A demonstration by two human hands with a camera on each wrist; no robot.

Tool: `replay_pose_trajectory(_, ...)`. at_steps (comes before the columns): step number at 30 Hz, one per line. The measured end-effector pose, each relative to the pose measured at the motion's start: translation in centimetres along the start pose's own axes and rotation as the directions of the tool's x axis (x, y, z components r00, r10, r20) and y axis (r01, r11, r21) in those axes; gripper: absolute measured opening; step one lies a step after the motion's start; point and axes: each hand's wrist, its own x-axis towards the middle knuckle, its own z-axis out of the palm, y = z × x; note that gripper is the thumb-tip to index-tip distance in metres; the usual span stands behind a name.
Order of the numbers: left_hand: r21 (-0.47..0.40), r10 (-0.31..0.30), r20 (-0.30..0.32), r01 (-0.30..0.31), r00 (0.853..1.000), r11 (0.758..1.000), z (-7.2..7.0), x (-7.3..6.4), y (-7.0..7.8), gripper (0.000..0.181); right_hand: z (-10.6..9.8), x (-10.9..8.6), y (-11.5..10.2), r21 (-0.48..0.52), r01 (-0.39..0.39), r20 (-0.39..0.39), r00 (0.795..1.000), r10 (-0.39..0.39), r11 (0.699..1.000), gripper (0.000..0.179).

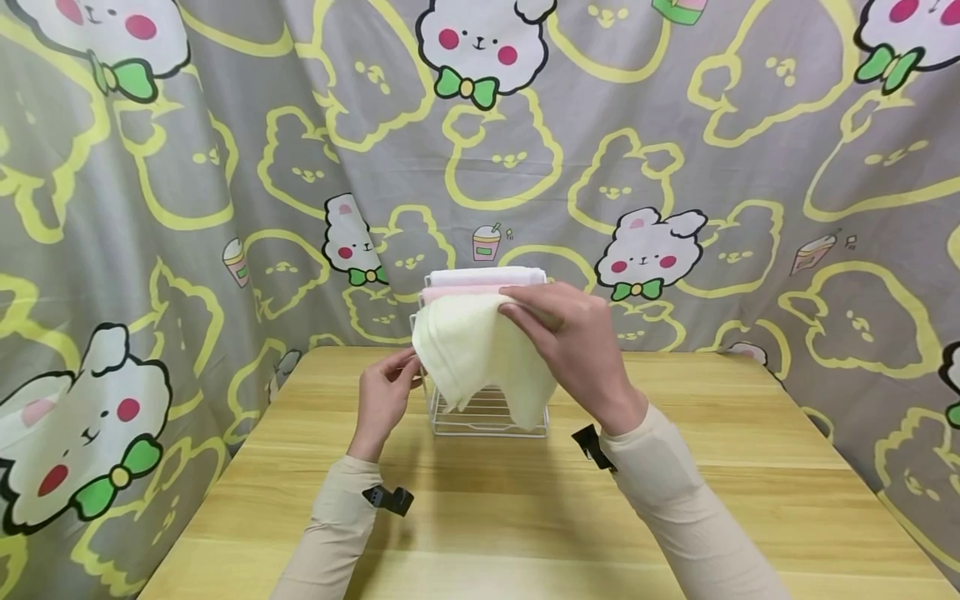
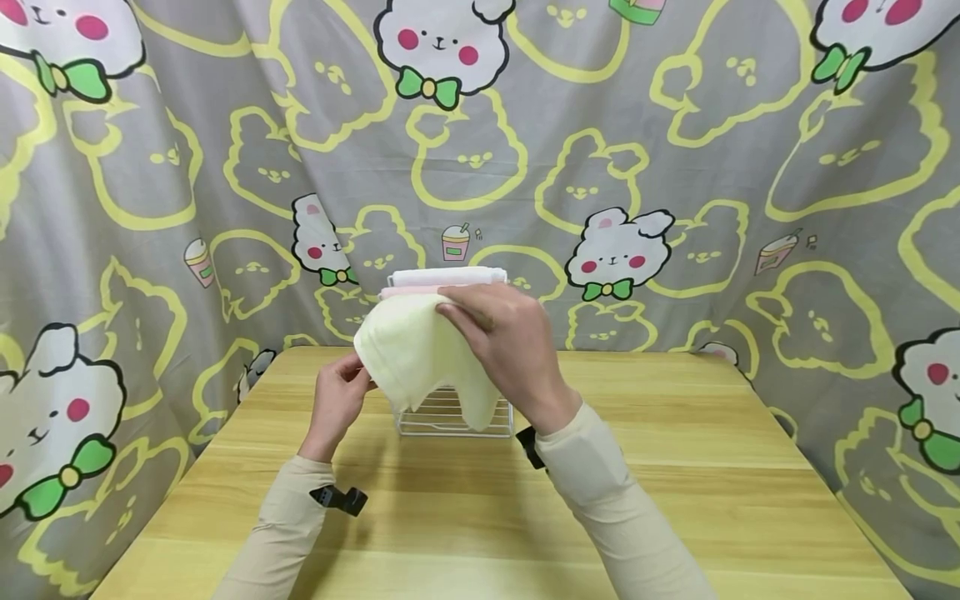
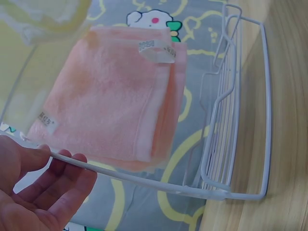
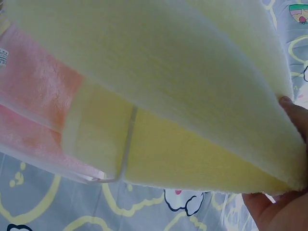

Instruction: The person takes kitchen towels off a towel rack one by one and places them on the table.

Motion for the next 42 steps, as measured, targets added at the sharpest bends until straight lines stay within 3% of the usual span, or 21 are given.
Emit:
replay_pose_trajectory(6,-0.034,-0.007,0.001,0.007,1.0,0.999,0.1,0.0,0.0,0.021,-0.4,-0.8,-0.7,0.003,0.002,0.004,1.0,-0.002,1.0,0.024)
replay_pose_trajectory(19,-0.014,-0.005,-0.015,0.004,1.0,1.0,0.0,0.0,-0.2,0.024,-1.2,-1.8,-1.9,0.002,0.042,-0.013,0.999,-0.042,0.999,0.026)
replay_pose_trajectory(29,-0.03,0.008,0.003,-0.008,1.0,1.0,0.0,0.0,-0.2,0.024,-2.2,-2.5,-2.9,0.027,0.011,0.008,1.0,-0.011,1.0,0.027)
replay_pose_trajectory(42,-0.043,-0.013,0.001,0.013,1.0,0.999,0.0,0.0,0.0,0.025,-2.5,-3.9,-3.3,0.067,0.029,0.014,0.999,-0.03,0.997,0.025)
